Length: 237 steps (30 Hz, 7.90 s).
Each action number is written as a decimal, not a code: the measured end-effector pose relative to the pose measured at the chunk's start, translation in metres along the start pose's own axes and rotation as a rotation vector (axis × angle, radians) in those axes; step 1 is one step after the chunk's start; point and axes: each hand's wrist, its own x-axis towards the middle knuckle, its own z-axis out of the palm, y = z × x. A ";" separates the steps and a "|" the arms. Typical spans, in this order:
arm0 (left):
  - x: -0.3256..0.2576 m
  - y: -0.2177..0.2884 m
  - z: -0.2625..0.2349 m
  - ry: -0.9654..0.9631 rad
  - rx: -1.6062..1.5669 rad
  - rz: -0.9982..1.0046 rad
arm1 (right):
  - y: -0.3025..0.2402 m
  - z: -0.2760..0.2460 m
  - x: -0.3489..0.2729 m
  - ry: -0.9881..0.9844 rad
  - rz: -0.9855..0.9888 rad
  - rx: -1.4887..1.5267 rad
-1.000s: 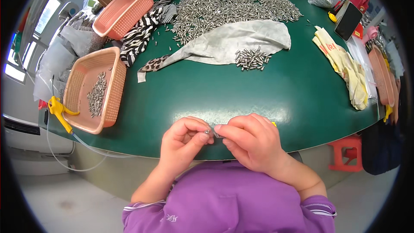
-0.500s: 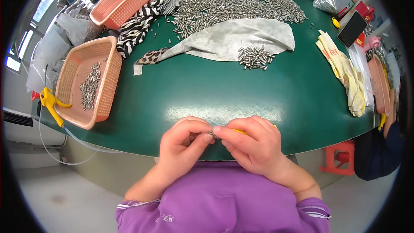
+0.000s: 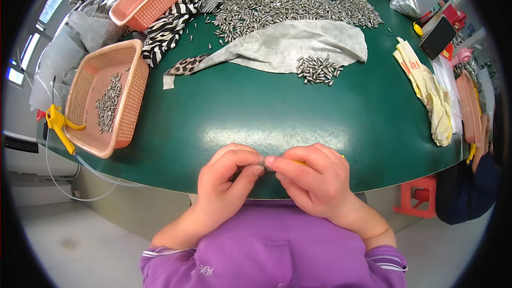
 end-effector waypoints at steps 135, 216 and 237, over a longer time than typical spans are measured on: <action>0.005 0.007 -0.003 -0.210 0.117 -0.016 | 0.005 0.001 -0.004 0.082 -0.043 -0.090; 0.030 0.016 -0.038 0.002 -0.218 -0.276 | -0.001 -0.008 -0.003 0.032 0.028 -0.012; 0.000 0.003 -0.011 -0.037 -0.028 -0.124 | 0.003 0.000 -0.002 0.035 -0.063 0.071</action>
